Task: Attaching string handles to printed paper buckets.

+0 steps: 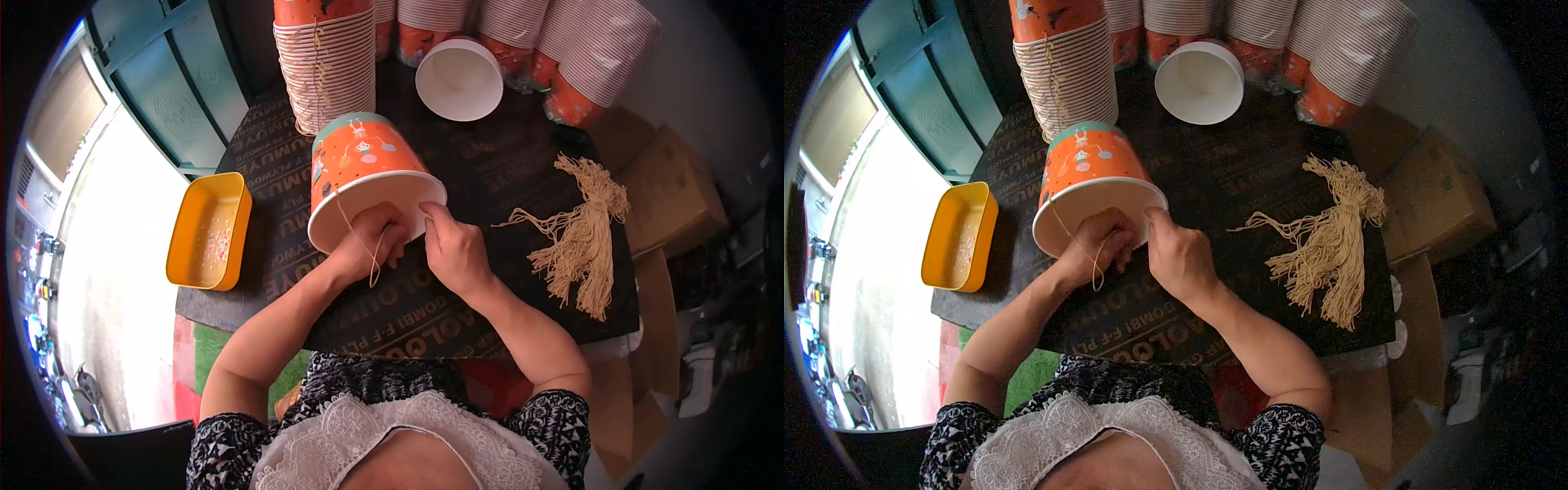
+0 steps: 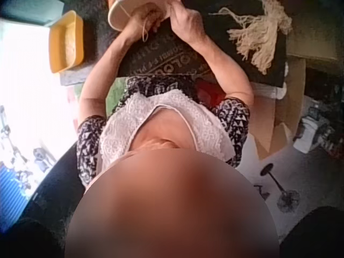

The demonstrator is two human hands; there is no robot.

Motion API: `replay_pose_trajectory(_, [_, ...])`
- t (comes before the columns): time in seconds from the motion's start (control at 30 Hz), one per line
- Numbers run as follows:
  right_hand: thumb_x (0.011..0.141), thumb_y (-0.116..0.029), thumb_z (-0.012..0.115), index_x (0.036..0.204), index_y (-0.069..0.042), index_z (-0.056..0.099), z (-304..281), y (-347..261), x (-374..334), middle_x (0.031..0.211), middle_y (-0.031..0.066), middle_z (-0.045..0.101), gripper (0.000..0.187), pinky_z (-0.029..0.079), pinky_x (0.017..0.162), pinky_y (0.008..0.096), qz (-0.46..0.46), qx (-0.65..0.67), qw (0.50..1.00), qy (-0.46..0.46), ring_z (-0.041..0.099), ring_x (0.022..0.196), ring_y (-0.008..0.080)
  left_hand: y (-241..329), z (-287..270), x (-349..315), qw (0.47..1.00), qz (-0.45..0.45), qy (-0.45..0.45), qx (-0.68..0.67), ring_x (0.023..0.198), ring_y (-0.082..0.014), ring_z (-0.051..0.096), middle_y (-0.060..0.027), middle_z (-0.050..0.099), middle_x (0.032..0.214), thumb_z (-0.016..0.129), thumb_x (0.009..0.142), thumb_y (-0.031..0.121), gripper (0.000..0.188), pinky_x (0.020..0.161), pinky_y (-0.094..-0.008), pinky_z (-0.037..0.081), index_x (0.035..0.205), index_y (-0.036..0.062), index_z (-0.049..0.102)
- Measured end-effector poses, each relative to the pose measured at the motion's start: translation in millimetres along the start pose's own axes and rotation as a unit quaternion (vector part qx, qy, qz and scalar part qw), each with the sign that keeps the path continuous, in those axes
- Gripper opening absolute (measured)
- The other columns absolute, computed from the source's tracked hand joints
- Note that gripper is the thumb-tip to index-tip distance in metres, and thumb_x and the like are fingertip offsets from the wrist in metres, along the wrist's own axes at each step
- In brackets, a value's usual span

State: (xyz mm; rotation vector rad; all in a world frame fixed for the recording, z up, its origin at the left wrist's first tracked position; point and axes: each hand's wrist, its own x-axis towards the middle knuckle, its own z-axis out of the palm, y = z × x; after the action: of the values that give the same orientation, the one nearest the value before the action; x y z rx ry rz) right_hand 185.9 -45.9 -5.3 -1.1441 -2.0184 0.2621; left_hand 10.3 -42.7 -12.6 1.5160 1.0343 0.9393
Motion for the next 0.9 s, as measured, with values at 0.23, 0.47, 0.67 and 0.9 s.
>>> replay_pose_trajectory(0.23, [0.088, -0.005, 0.055, 0.109, 0.002, 0.059, 4.7, 10.7, 3.4, 0.068, 0.0217, 0.063, 0.023, 0.051, 0.054, 0.0428, -0.025, 0.042, 0.999, -0.015, 0.066, 0.064, 0.0363, -1.6, 0.0, 3.2, 1.0, 0.013, 0.009, 0.0, 0.053, -0.015, 0.056, -0.0086, 0.055, 0.066, 0.05, 0.089, -0.001, 0.002, 0.046, -0.0265, 0.047, 0.09, -0.0027, 0.049])
replay_pose_trajectory(0.47, [0.088, -0.007, 0.057, 0.107, -0.002, 0.06, 9.1, 11.4, 1.8, 0.074, 0.0219, 0.064, 0.02, 0.051, 0.057, 0.0423, 0.012, 0.057, 0.997, -0.049, 0.066, 0.07, 0.0367, 3.0, -0.7, 2.1, 1.0, -0.002, -0.002, 0.014, 0.056, -0.0136, 0.055, -0.0079, 0.056, 0.07, 0.052, 0.091, 0.001, 0.005, 0.049, -0.0253, 0.047, 0.092, -0.002, 0.049])
replay_pose_trajectory(0.67, [0.09, -0.013, 0.057, 0.101, -0.003, 0.06, 10.9, 9.7, 2.1, 0.069, 0.0206, 0.063, 0.015, 0.05, 0.054, 0.0454, -0.001, 0.059, 0.997, -0.041, 0.065, 0.065, 0.0371, 0.4, -1.5, 0.8, 1.0, 0.016, -0.01, 0.019, 0.058, -0.0132, 0.054, -0.0077, 0.056, 0.071, 0.052, 0.092, 0.004, 0.006, 0.051, -0.0255, 0.046, 0.095, -0.0007, 0.048])
replay_pose_trajectory(0.9, [0.091, -0.013, 0.056, 0.091, -0.002, 0.056, 16.1, 11.0, 3.1, 0.063, 0.0182, 0.062, 0.011, 0.049, 0.05, 0.0442, -0.021, 0.019, 0.999, -0.036, 0.064, 0.06, 0.0359, 0.5, -1.1, 2.3, 1.0, 0.015, 0.005, 0.008, 0.055, -0.0136, 0.057, -0.0079, 0.057, 0.068, 0.054, 0.089, -0.001, 0.005, 0.046, -0.0252, 0.047, 0.091, -0.004, 0.051])
